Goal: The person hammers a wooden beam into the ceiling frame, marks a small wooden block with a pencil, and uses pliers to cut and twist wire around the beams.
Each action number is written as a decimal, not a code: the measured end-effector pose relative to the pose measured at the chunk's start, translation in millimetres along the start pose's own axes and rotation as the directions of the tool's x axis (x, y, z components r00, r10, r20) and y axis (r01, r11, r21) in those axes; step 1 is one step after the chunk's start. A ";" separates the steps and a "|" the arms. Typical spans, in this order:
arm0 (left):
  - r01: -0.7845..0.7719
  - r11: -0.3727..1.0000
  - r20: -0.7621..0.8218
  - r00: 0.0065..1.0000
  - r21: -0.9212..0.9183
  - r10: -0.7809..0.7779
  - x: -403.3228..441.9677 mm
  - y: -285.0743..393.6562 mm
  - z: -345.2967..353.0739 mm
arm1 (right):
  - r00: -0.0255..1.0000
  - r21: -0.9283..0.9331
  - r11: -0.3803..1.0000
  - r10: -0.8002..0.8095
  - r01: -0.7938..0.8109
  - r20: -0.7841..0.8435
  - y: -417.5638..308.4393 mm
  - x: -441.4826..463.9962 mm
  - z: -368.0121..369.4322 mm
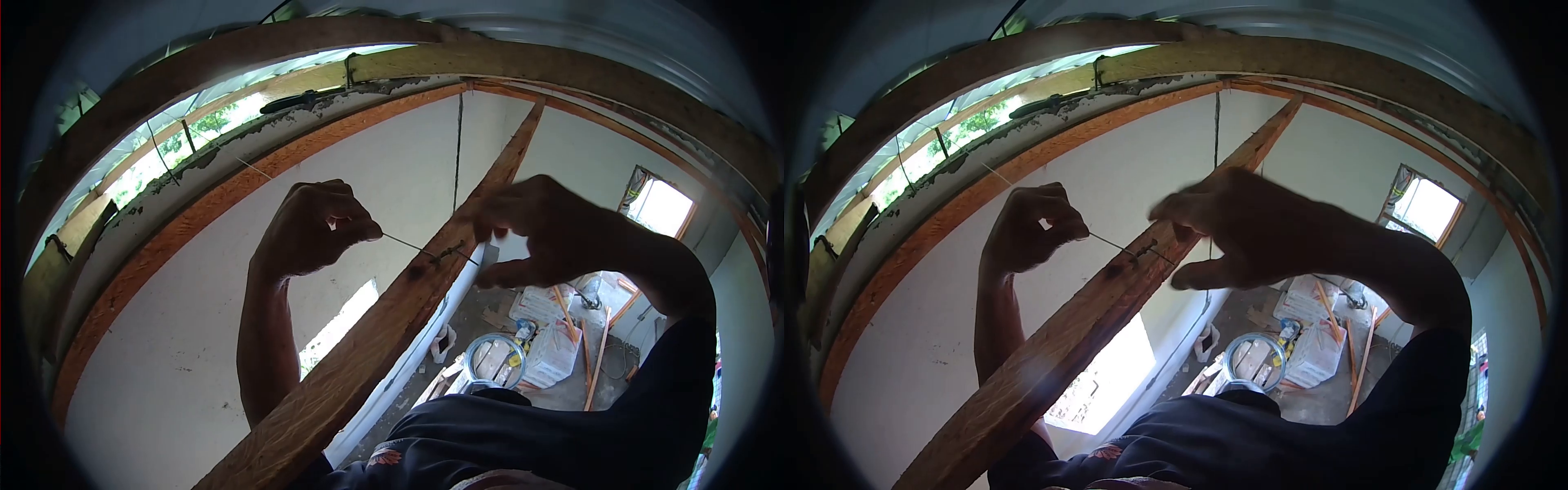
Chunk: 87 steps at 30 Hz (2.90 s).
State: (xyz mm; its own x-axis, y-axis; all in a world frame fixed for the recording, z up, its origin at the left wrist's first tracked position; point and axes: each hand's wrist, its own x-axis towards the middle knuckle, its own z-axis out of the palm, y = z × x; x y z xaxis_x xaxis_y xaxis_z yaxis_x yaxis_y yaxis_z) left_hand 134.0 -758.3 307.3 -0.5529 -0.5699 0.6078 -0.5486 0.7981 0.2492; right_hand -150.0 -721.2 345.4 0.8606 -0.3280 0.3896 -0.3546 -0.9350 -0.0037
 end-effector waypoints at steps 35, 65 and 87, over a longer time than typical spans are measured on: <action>-0.058 0.998 -0.058 0.997 0.008 0.058 -0.5 -2.3 -1.8 | 0.577 -0.690 0.417 -0.817 0.592 0.002 43.8 42.7 5.1; -0.058 0.997 -0.089 0.995 -0.051 0.053 -2.1 -16.6 0.8 | 0.383 -0.664 0.206 -0.914 0.719 0.132 53.1 52.5 -2.9; -0.040 0.999 -0.186 0.982 -0.030 0.034 -0.1 -15.6 6.5 | 0.983 0.184 0.983 0.045 -0.011 -0.179 1.6 28.1 23.3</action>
State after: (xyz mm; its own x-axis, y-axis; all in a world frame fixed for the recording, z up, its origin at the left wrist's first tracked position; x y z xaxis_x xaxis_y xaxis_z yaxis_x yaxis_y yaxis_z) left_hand 138.5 -772.0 298.5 -0.4453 -0.4962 0.7453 -0.5072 0.8258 0.2468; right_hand -117.8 -735.0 334.9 0.7648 -0.3400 0.5472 -0.2908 -0.9401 -0.1777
